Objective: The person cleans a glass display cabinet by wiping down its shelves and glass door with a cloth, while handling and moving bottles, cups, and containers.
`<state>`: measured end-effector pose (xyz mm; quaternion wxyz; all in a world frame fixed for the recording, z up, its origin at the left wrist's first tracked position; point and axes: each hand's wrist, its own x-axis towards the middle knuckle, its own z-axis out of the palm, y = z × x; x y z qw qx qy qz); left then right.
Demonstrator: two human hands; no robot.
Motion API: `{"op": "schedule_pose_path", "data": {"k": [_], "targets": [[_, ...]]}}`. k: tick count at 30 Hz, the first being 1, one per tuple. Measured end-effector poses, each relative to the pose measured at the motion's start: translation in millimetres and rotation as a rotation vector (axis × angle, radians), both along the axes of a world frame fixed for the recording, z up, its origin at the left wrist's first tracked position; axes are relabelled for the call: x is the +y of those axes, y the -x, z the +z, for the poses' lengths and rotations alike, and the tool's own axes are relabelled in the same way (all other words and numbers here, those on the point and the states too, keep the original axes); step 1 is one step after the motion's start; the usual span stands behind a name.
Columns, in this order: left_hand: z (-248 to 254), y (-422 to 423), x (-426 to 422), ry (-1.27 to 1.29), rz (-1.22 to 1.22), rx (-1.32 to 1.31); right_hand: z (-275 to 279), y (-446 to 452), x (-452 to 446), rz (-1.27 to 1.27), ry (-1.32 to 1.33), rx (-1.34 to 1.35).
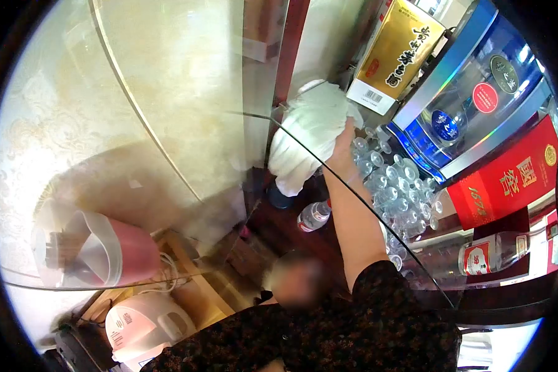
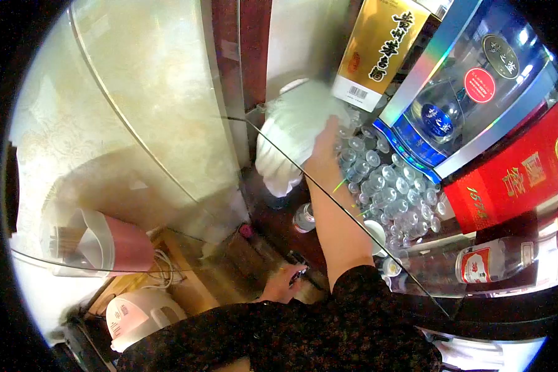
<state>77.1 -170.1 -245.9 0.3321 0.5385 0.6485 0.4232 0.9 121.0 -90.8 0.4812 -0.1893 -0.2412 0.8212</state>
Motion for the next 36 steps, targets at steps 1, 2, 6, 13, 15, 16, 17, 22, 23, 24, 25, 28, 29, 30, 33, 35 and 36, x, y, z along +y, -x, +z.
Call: {"op": "schedule_pose_path", "data": {"k": [1, 2, 6, 13, 15, 16, 17, 22, 23, 24, 25, 28, 29, 30, 33, 35, 36], "targets": [[3, 0, 1, -0.001, -0.003, -0.001, -7, 4, 0, -0.003, -0.001, -0.001], [5, 0, 2, -0.002, 0.007, -0.005, -19, 8, 2, -0.025, 0.001, 0.012], [22, 0, 0, 0.048, 0.052, -0.041, 3, 6, -44, 0.136, 0.095, 0.158], [5, 0, -2, -0.105, 0.042, 0.011, 16, -4, -64, 0.25, 0.109, 0.226], [9, 1, -1, -0.052, 0.041, -0.001, 23, -11, -67, 0.221, 0.085, 0.231], [10, 1, -2, -0.053, 0.044, -0.004, 20, -10, -63, 0.224, 0.084, 0.228], [10, 1, -1, -0.089, 0.064, 0.004, 13, -8, -52, 0.128, 0.032, 0.172], [7, 1, 1, -0.13, 0.08, 0.033, -16, 4, 17, -0.021, -0.145, 0.115], [8, 2, 0, -0.096, 0.067, 0.039, -28, 6, 40, -0.043, -0.23, 0.081], [8, 2, 0, -0.061, 0.055, 0.045, -24, 9, 48, -0.069, -0.313, 0.048], [7, 2, 0, -0.064, 0.058, 0.047, -21, 9, 57, -0.073, -0.196, 0.028], [5, 1, 2, -0.076, 0.061, 0.061, -10, 9, 73, -0.072, -0.145, 0.051], [6, 2, 2, -0.021, 0.035, 0.057, -9, 8, 79, -0.068, -0.215, 0.096], [8, 2, 2, 0.038, 0.009, 0.052, -8, 7, 86, -0.066, -0.211, 0.093], [10, 4, 2, -0.008, 0.018, 0.037, -5, 5, 100, 0.028, -0.219, 0.109], [7, 2, 3, -0.03, 0.032, 0.026, 2, 6, 100, -0.028, -0.222, 0.095], [5, 1, 2, -0.052, 0.043, 0.018, -4, 6, 106, -0.028, -0.223, 0.095]]}}
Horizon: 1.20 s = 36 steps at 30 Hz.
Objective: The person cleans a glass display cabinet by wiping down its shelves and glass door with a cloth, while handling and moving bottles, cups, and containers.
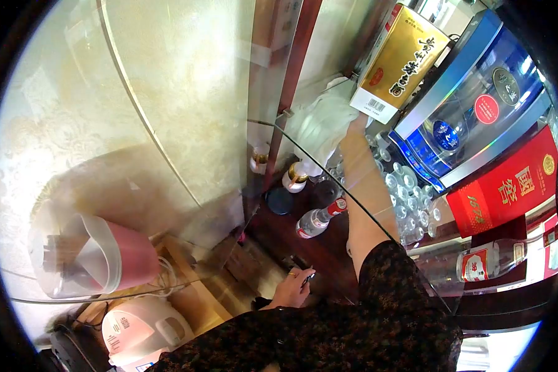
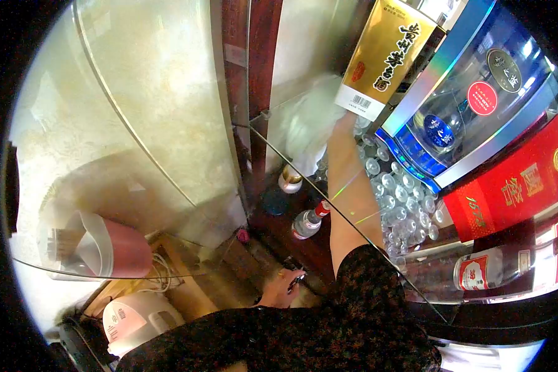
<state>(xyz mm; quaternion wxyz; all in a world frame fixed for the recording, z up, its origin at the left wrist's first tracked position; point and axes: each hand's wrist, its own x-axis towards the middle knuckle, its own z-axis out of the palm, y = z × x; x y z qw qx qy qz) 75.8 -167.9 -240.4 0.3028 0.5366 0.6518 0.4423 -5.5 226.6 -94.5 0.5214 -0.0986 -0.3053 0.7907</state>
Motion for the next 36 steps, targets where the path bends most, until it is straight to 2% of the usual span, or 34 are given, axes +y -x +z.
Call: {"op": "schedule_pose_path", "data": {"k": [3, 5, 8, 11, 12, 14, 16, 18, 22, 24, 25, 26, 28, 29, 30, 31, 32, 33, 34, 35, 36], "targets": [[1, 1, 0, 0.034, -0.005, 0.026, -15, -1, 11, 0.092, 0.007, 0.032], [6, 2, 0, 0.044, -0.018, 0.015, -18, -3, -19, -0.007, 0.016, -0.073], [7, 1, -2, 0.021, -0.012, -0.002, -11, -15, -84, 0.038, 0.075, -0.123], [5, 0, -2, -0.032, 0.013, 0.027, -22, -10, -96, 0.154, 0.23, -0.002], [5, 0, -2, -0.047, 0.019, 0.058, -17, -10, -112, 0.15, 0.233, 0.0], [7, 1, -2, -0.027, 0.006, 0.016, 1, -17, -151, 0.297, 0.185, 0.018], [9, 1, -2, -0.011, -0.006, -0.028, -2, -24, -171, 0.302, 0.206, -0.061], [10, 1, -3, -0.011, -0.011, -0.002, 21, -27, -206, 0.397, 0.373, -0.051], [11, 0, -2, 0.015, -0.029, 0.06, 21, -34, -239, 0.424, 0.423, -0.053], [3, -2, -2, -0.088, 0.02, 0.106, 24, -45, -259, 0.477, 0.448, -0.131], [-4, -4, 0, -0.065, 0.017, 0.123, 13, -45, -265, 0.544, 0.402, -0.013], [-2, -4, -2, -0.067, 0.012, 0.122, 27, -43, -276, 0.538, 0.401, -0.013], [3, -4, -2, 0.08, 0.003, 0.116, 59, -43, -296, 0.487, 0.46, -0.241], [4, 1, -2, 0.06, -0.082, 0.07, 63, -48, -299, 0.493, 0.349, -0.245], [-9, -2, 1, 0.06, -0.096, 0.069, 72, -55, -298, 0.39, 0.154, -0.254], [-31, -5, 8, -0.164, -0.06, 0.073, 89, -58, -295, 0.283, -0.036, -0.263], [-43, -8, 9, -0.388, -0.019, 0.076, 119, -54, -287, 0.111, 0.032, -0.312], [-37, -8, 6, -0.385, -0.027, 0.077, 131, -57, -264, -0.116, -0.358, -0.495], [-24, -4, 4, -0.23, -0.053, 0.096, 151, -60, -248, -0.44, -0.675, -0.689], [-10, -1, 2, -0.073, -0.073, 0.115, 164, -61, -246, -0.578, -0.691, -0.722], [-4, 0, 0, 0.081, -0.087, 0.13, 171, -63, -226, -0.448, -0.601, -0.797]]}}
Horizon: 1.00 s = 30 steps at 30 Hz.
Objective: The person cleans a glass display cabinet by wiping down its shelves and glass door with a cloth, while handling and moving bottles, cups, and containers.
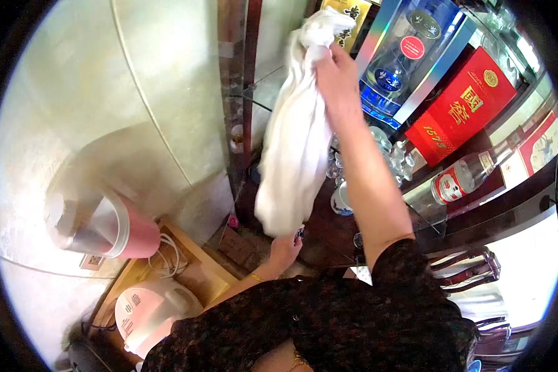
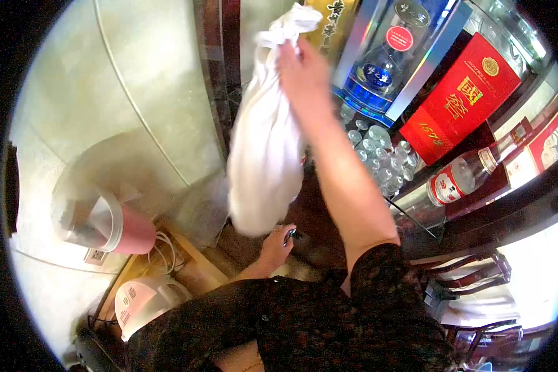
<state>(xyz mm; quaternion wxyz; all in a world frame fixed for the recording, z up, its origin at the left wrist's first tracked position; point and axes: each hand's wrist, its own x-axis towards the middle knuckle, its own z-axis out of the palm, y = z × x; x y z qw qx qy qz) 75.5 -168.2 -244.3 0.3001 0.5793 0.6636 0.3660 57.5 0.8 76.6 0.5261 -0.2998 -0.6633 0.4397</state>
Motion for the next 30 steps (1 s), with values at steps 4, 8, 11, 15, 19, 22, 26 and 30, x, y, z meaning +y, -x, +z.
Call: {"op": "schedule_pose_path", "data": {"k": [4, 8, 11, 15, 19, 22, 26, 30], "targets": [[-6, -3, 1, -0.225, 0.073, 0.079, -50, 10, 108, 0.026, -0.561, -0.709], [-1, -3, 0, -0.278, 0.09, 0.022, -48, 51, 73, -0.167, -0.532, -1.22], [-2, -4, 0, -0.283, 0.103, -0.014, -40, 65, 65, -0.081, -0.498, -1.327], [0, -3, 1, -0.231, 0.109, -0.016, -37, 55, 73, 0.059, -0.602, -1.309], [-3, -4, 0, -0.325, 0.143, -0.043, -42, 16, 92, 0.457, -0.782, -0.995], [-3, -4, 1, -0.331, 0.156, -0.041, -31, -7, 91, 0.36, -0.543, -1.116], [1, -4, 1, -0.236, 0.136, -0.05, -27, 20, 78, 0.033, -0.452, -1.482], [5, -3, -1, -0.189, 0.107, -0.047, -50, 52, 80, 0.002, -0.796, -1.327]]}}
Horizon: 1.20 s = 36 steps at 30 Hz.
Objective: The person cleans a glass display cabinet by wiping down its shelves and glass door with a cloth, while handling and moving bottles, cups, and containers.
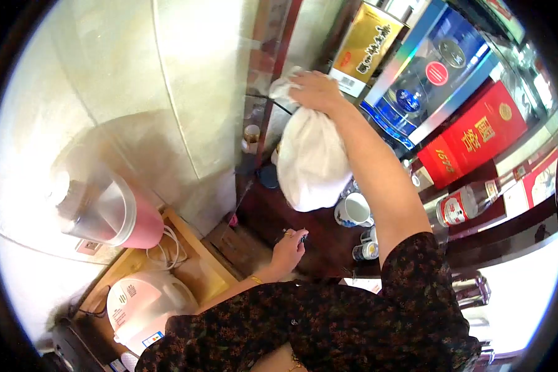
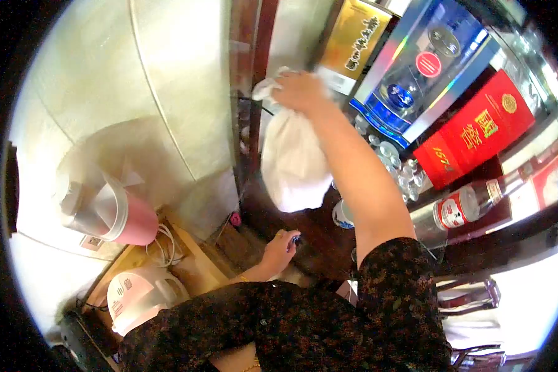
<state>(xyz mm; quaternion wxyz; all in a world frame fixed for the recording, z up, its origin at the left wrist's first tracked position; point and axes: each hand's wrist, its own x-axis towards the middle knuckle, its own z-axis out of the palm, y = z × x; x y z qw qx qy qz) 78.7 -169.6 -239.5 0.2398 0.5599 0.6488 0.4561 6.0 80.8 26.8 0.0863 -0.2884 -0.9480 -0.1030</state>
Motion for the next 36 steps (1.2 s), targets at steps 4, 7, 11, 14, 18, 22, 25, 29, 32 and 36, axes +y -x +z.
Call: {"op": "schedule_pose_path", "data": {"k": [4, 7, 11, 14, 18, 22, 25, 29, 32, 36], "targets": [[-4, -1, 1, -0.053, 0.011, 0.051, 10, -9, -24, -0.031, 0.128, -0.014], [-7, 0, 2, -0.076, 0.029, 0.056, 8, -17, -2, -0.085, 0.072, -0.003], [0, 1, 2, -0.028, 0.016, 0.003, 1, 2, 33, -0.052, 0.02, 0.111], [-3, 0, 1, -0.072, 0.016, 0.004, 17, 20, 24, -0.013, 0.019, -0.137], [-3, 1, 3, -0.052, 0.025, 0.007, 28, 38, 31, -0.065, 0.128, -0.26], [0, 1, 1, -0.021, 0.014, -0.035, 22, 40, 26, -0.149, 0.116, -0.288], [0, 0, 0, -0.019, 0.013, -0.043, 13, 27, 19, -0.017, 0.051, -0.244], [2, 3, -1, -0.049, 0.01, -0.074, 8, 15, 20, 0.025, -0.064, -0.103], [9, 4, -2, 0.031, -0.019, -0.065, 4, 12, 18, 0.012, -0.122, -0.014], [3, 3, -2, 0.038, -0.021, -0.069, -4, 16, 15, -0.039, -0.074, 0.014]]}}
